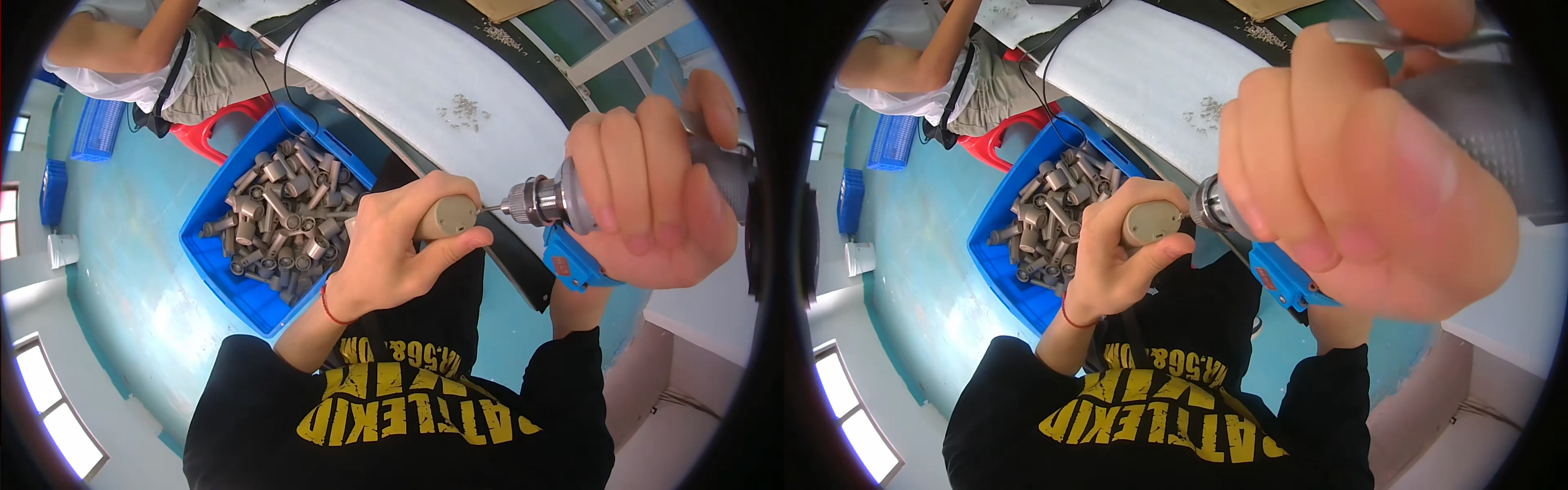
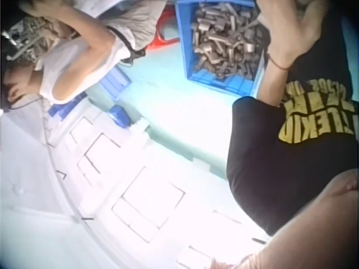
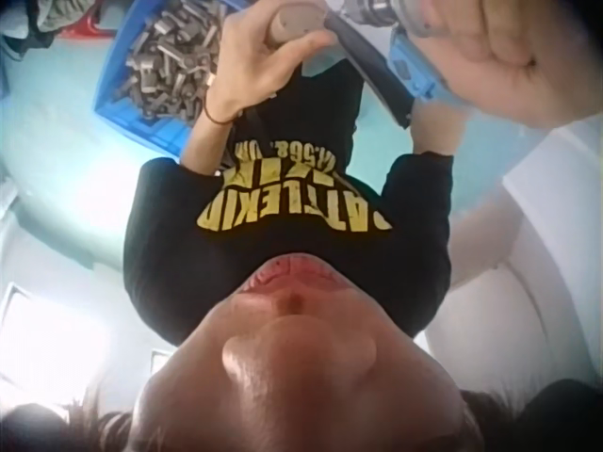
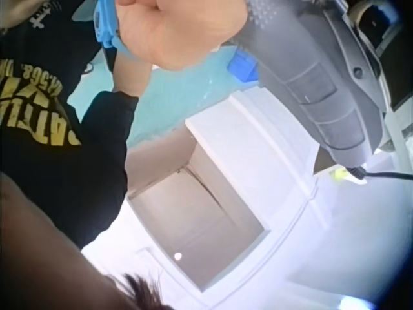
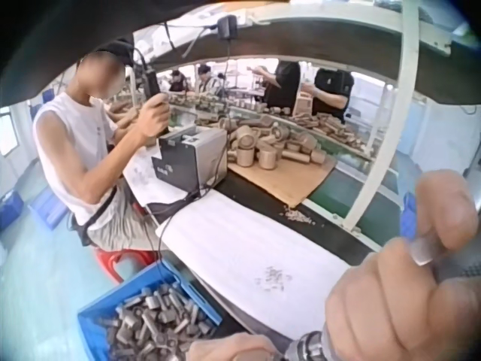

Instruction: The recorder is assembling small handheld fans using an electric screwdriver to secure the housing parts.

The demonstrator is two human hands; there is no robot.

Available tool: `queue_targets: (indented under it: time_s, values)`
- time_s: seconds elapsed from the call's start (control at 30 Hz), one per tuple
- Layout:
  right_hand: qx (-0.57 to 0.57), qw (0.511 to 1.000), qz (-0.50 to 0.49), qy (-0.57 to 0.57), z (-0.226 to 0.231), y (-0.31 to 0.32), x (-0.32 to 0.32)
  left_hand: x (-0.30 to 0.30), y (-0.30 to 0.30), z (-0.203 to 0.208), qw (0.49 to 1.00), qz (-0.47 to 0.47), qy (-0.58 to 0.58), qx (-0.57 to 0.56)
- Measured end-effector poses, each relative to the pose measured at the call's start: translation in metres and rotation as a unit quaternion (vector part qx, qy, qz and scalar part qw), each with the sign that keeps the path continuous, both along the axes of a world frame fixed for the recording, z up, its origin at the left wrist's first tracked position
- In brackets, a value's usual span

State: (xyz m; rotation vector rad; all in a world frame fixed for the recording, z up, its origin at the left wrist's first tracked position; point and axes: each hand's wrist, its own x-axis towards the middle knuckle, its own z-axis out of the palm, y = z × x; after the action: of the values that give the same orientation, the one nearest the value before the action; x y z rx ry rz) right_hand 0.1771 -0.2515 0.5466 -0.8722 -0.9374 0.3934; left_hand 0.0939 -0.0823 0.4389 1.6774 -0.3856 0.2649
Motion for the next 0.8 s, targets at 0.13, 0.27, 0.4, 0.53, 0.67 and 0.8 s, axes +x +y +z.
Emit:
queue_targets:
  time_s: [0.13,0.27,0.4,0.53,0.67,0.8]
  values:
    - [0.021,1.000,-0.013,-0.009,-0.005,0.008,-0.002,0.000,-0.001,0.002,1.000,-0.003,0.013,0.002]
    - [0.012,0.999,-0.012,-0.031,-0.005,0.008,-0.003,0.001,-0.002,0.002,1.000,0.003,0.008,0.016]
    - [0.036,0.999,-0.012,-0.013,-0.011,0.004,0.000,0.002,-0.002,0.001,0.999,0.002,-0.009,0.032]
    - [0.042,0.999,-0.007,0.024,-0.013,0.009,0.002,0.000,0.000,-0.001,1.000,0.000,0.010,0.013]
    - [-0.018,1.000,0.004,-0.007,-0.004,0.003,0.004,0.003,-0.003,0.000,1.000,-0.020,0.014,0.017]
    - [-0.011,1.000,-0.015,0.012,-0.006,0.014,0.000,0.002,0.001,-0.001,0.999,-0.013,0.006,0.052]
